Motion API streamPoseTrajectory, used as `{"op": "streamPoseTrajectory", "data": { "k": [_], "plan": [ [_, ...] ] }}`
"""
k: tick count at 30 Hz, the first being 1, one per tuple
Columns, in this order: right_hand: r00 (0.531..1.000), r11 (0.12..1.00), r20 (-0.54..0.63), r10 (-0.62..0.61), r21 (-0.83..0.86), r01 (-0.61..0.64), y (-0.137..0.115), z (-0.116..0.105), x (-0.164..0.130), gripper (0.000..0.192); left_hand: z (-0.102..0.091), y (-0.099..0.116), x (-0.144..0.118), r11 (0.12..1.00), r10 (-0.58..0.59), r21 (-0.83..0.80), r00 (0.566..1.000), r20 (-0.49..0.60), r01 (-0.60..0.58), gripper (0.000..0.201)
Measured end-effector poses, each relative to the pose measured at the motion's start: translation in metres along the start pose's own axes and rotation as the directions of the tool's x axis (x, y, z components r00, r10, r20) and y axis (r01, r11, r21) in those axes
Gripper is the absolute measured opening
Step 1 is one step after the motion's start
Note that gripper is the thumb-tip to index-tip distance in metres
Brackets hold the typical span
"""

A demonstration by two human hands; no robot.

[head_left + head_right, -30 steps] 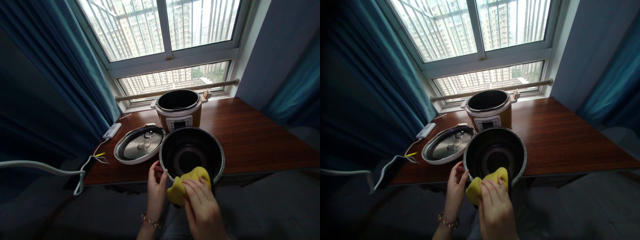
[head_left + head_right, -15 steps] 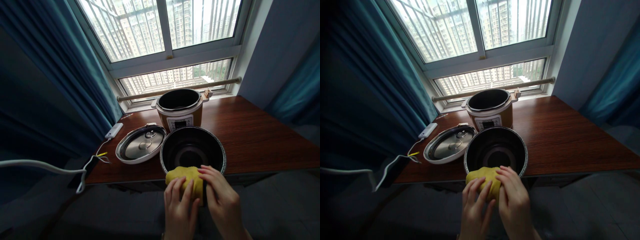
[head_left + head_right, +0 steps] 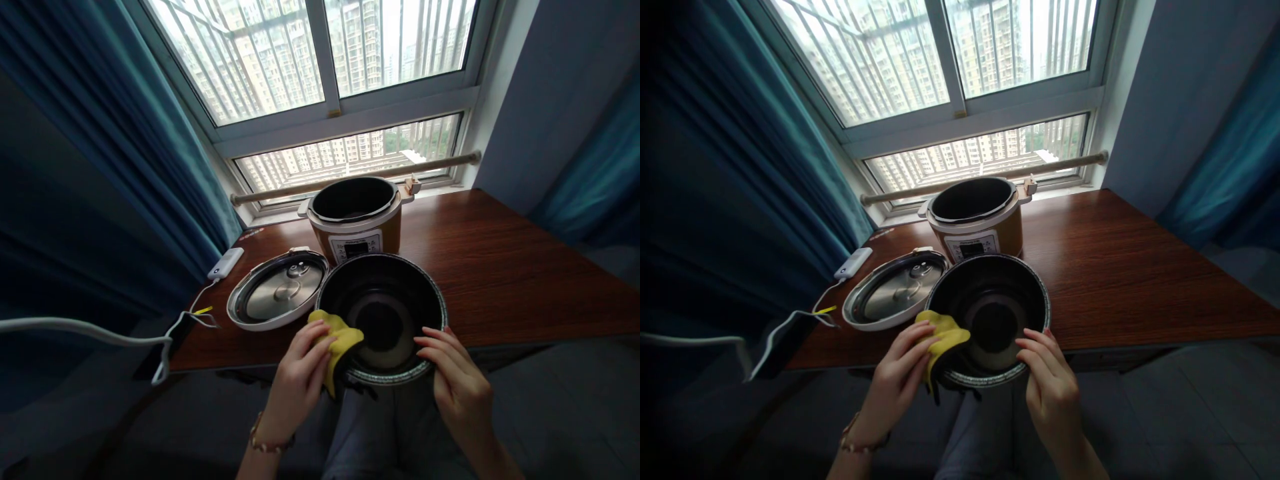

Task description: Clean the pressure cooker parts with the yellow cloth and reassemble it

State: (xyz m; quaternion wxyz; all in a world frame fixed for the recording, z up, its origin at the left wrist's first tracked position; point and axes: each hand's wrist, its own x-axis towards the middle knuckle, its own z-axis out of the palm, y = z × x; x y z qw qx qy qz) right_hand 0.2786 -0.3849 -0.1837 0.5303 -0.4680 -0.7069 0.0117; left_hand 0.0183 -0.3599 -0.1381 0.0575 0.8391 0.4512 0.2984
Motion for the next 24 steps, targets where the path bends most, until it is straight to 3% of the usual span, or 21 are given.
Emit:
{"op": "streamPoseTrajectory", "data": {
  "k": [4,9,13,17,24],
  "plan": [
    [0.999,0.999,-0.007,-0.041,0.018,0.041,0.004,0.000,-0.002,0.032,-0.009,-0.009,0.029,0.964,-0.131,0.231,0.991,-0.023,0.132,0.024],
    [0.998,0.998,-0.026,-0.057,0.009,0.057,0.006,0.002,-0.003,0.032,-0.005,-0.019,0.078,0.928,-0.214,0.334,0.970,0.116,0.165,0.022],
    [0.998,0.999,-0.041,-0.052,-0.001,0.052,0.006,0.004,-0.003,0.031,0.008,-0.027,0.121,0.920,-0.173,0.382,0.967,0.189,0.089,0.022],
    [0.997,0.999,-0.061,-0.042,-0.012,0.041,0.005,0.006,-0.003,0.030,0.018,-0.030,0.154,0.925,-0.070,0.376,0.946,0.317,-0.058,0.024],
    [0.997,0.999,-0.070,-0.023,-0.033,0.021,0.007,0.009,-0.006,0.030,0.017,-0.029,0.167,0.954,0.001,0.280,0.936,0.351,-0.106,0.023]
  ]
}}
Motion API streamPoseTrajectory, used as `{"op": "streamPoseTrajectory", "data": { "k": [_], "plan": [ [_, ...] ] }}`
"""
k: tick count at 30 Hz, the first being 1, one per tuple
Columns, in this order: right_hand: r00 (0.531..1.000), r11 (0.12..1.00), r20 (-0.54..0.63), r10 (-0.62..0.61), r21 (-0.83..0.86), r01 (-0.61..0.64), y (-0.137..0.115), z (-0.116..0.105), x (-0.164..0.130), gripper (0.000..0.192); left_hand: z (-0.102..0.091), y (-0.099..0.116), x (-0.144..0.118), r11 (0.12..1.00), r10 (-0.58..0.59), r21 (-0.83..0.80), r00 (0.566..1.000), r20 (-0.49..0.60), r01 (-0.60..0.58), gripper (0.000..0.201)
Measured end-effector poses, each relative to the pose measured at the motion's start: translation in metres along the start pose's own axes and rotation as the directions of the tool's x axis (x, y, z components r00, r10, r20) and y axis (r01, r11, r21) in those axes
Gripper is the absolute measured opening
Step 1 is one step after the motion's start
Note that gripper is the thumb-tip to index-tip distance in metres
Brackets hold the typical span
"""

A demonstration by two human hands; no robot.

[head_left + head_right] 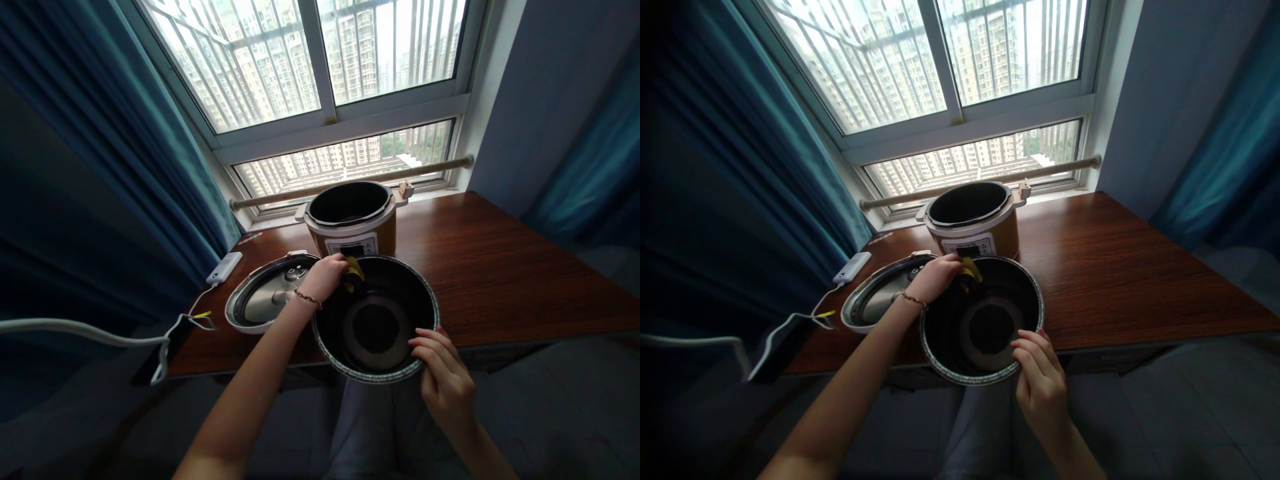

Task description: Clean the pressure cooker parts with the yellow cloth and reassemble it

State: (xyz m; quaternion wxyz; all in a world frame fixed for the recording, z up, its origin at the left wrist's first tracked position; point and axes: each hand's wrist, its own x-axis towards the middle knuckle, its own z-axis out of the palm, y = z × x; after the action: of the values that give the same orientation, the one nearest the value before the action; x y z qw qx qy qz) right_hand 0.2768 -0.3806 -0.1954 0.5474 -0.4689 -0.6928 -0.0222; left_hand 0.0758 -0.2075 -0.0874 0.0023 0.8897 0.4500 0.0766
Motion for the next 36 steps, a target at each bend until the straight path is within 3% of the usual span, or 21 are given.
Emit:
{"op": "streamPoseTrajectory", "data": {
  "k": [4,11,18,23,28,30,36],
  "plan": [
    [1.000,1.000,-0.009,-0.001,-0.008,0.001,0.000,0.000,0.000,0.030,0.001,-0.006,-0.012,0.999,-0.015,-0.047,0.999,-0.045,0.013,0.021],
    [1.000,1.000,-0.005,-0.005,-0.023,0.005,-0.001,0.000,0.001,0.030,0.000,-0.004,-0.039,0.999,-0.042,0.016,0.996,-0.078,0.043,0.021],
    [1.000,0.999,-0.010,0.002,-0.039,-0.002,-0.003,0.001,0.001,0.030,0.005,0.008,-0.093,0.981,-0.178,-0.109,0.965,-0.194,0.159,0.020],
    [1.000,0.999,-0.009,0.006,-0.039,-0.006,-0.004,0.000,0.002,0.028,0.026,0.033,-0.140,0.924,-0.348,-0.291,0.864,-0.363,0.250,0.022],
    [1.000,0.999,-0.006,0.024,-0.036,-0.025,-0.006,0.000,0.001,0.027,0.046,0.068,-0.169,0.897,-0.398,-0.385,0.775,-0.491,0.216,0.023],
    [1.000,0.999,-0.008,0.028,-0.038,-0.028,-0.007,0.000,0.001,0.027,0.052,0.082,-0.173,0.903,-0.373,-0.393,0.767,-0.522,0.172,0.027],
    [0.999,0.998,0.009,0.042,-0.045,-0.041,-0.006,0.000,0.000,0.028,0.064,0.115,-0.174,0.920,-0.249,-0.393,0.796,-0.552,0.015,0.037]
  ]
}}
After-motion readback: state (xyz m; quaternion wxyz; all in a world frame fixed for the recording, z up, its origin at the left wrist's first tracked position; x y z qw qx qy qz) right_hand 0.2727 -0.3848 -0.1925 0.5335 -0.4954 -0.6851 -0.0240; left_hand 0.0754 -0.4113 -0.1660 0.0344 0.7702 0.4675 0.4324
